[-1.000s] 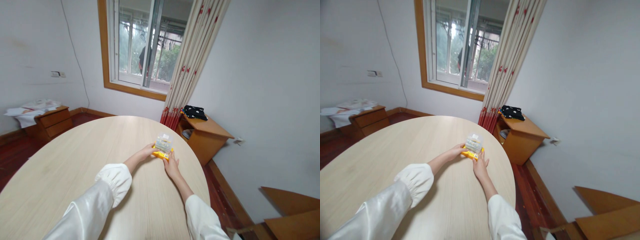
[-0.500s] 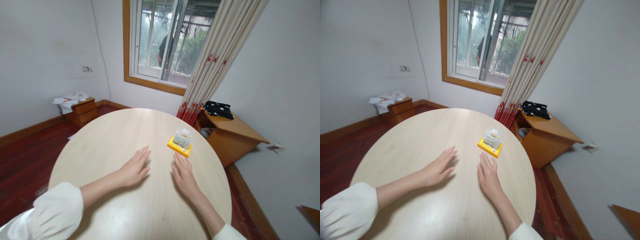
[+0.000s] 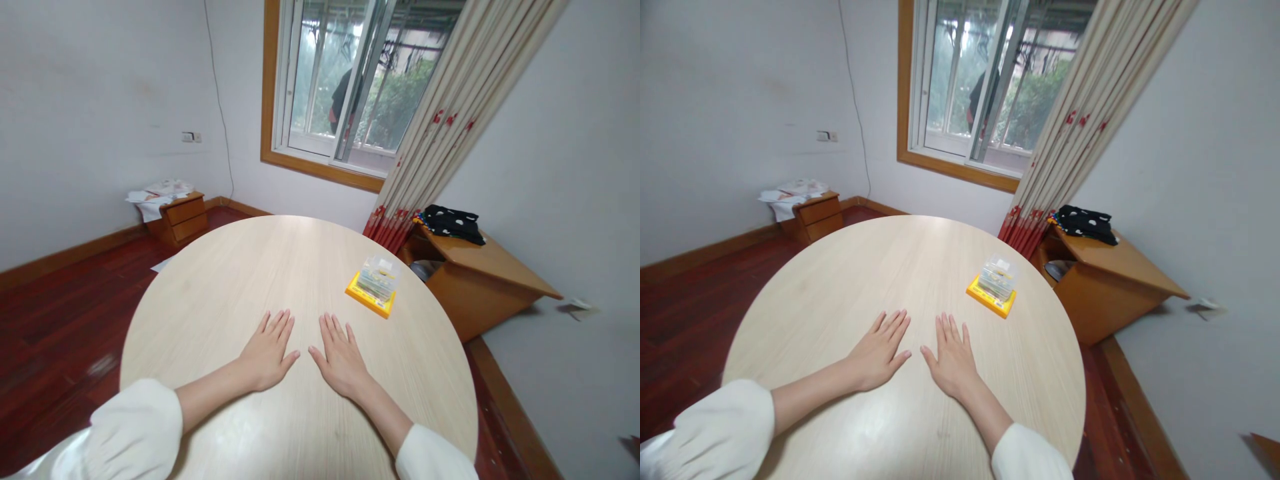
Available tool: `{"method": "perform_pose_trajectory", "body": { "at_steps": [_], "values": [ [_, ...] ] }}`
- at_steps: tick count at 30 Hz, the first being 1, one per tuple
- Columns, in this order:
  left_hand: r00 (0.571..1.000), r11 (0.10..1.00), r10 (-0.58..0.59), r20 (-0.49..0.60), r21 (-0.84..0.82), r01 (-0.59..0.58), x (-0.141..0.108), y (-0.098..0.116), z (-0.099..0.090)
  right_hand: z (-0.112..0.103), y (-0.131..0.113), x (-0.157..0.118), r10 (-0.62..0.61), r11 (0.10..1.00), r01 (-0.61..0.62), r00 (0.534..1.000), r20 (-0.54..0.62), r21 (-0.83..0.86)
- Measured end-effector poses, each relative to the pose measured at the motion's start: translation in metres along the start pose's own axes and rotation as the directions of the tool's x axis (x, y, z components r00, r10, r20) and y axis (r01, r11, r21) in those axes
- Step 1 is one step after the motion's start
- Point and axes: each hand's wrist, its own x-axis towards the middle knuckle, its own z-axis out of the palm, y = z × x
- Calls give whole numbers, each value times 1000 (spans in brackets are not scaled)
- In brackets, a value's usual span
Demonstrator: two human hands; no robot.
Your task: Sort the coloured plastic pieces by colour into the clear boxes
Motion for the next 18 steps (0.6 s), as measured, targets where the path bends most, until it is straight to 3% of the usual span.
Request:
{"method": "perform_pose_trajectory", "body": {
  "at_steps": [13,18],
  "values": [
    [1000,1000,3,-27,-16,-4,0,-3,3,3,1,0,-17,1000,16,999,-50,-10],
    [1000,987,-3,-18,-159,0,0,-7,-2,3,1,-2,-27,1000,27,996,-88,8]
  ]
}}
